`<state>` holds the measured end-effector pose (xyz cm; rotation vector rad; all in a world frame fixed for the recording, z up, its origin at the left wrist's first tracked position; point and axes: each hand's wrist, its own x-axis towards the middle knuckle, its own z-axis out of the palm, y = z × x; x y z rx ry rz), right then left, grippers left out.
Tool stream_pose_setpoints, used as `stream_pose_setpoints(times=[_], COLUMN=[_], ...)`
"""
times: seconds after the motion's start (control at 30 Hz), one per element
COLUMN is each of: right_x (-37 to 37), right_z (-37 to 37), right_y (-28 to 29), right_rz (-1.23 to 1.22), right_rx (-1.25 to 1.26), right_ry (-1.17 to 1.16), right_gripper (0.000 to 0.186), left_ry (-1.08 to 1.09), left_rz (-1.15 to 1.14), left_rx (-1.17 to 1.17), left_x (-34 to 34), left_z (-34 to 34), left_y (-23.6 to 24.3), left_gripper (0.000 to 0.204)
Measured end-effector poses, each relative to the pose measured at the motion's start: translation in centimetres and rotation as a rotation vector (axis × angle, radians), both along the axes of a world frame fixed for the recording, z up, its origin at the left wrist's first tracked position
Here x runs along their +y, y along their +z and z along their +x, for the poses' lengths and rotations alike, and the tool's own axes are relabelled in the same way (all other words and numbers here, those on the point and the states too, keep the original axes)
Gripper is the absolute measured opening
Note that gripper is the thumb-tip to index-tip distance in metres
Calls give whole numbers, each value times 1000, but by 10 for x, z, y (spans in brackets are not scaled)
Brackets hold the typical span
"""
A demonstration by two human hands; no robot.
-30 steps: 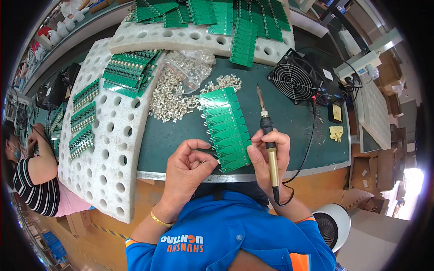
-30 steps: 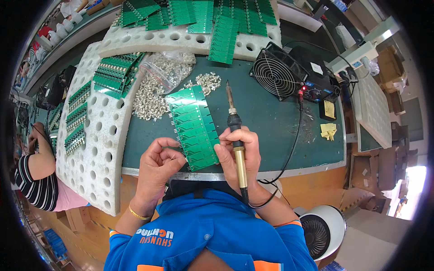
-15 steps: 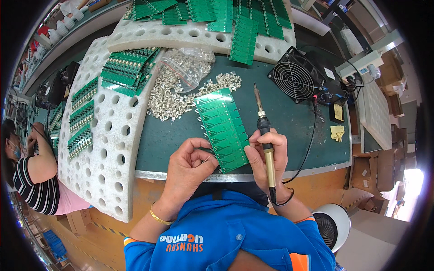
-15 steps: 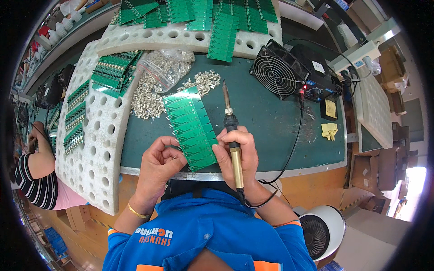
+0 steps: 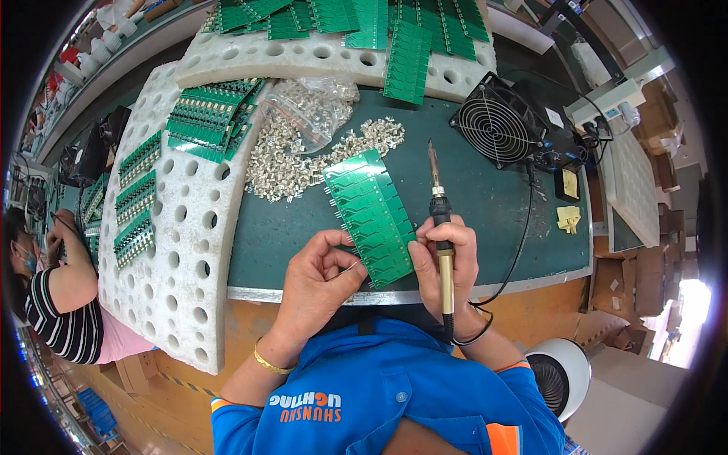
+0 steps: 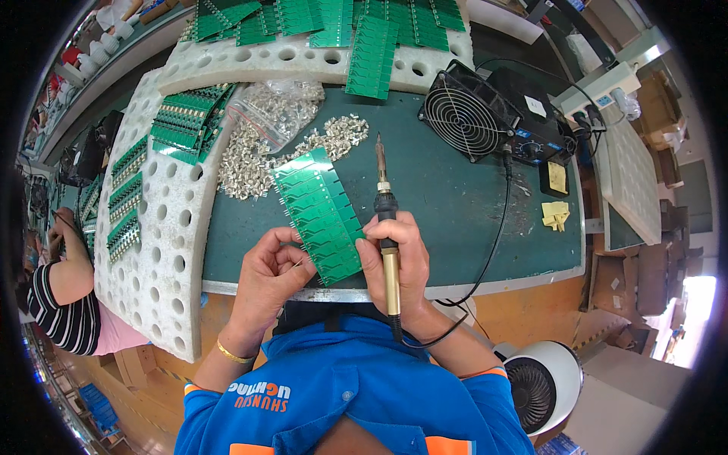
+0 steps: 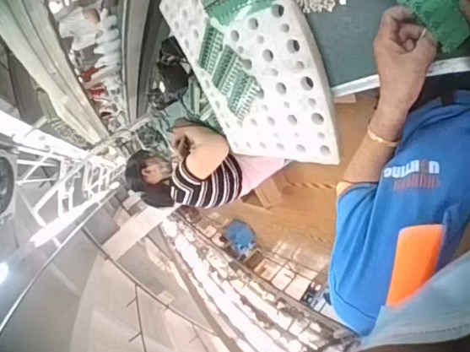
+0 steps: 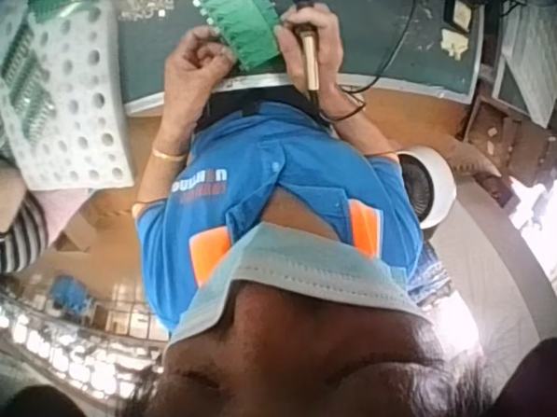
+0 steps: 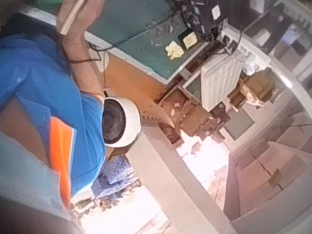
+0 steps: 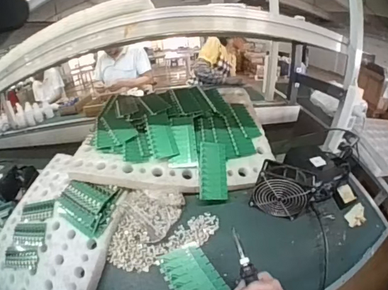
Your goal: The person solders small metal components onto green circuit boards using a soldering iron, places the finished board on a foam holder, and takes another circuit board.
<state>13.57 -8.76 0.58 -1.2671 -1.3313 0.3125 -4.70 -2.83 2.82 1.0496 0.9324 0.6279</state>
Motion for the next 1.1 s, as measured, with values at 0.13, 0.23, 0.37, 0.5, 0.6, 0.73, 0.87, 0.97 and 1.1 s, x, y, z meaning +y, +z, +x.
stream_pose_setpoints(times=[0.13,0.23,0.37,0.5,0.6,0.73,0.87,0.97,1.1], right_x=[-3,-3,-4,-4,-3,-2,-3,-3,-3], right_z=[0,1,2,4,3,0,3,4,4], right_y=[-5,-4,-5,-9,-7,-4,-6,-7,-5], right_rz=[-82,-108,-145,-153,-106,-64,-75,-72,-82], right_rx=[181,208,260,259,196,172,113,127,121], right_ry=[-23,-39,-34,-35,-62,-53,-69,-69,-73], right_gripper=[26,25,25,26,25,23,24,24,24], left_ry=[-2,0,15,-2,-17,-16,10,12,-13], left_rz=[33,-71,-141,-94,-82,-125,-177,-164,-83], left_rx=[22,-75,-117,-73,-52,-79,-88,-85,-50], left_x=[0,3,3,4,6,6,5,5,4], left_z=[4,5,7,8,8,7,9,10,10], left_y=[-2,-3,-3,-4,-2,-1,0,-1,-4], left_gripper=[30,32,33,33,34,34,33,32,31])
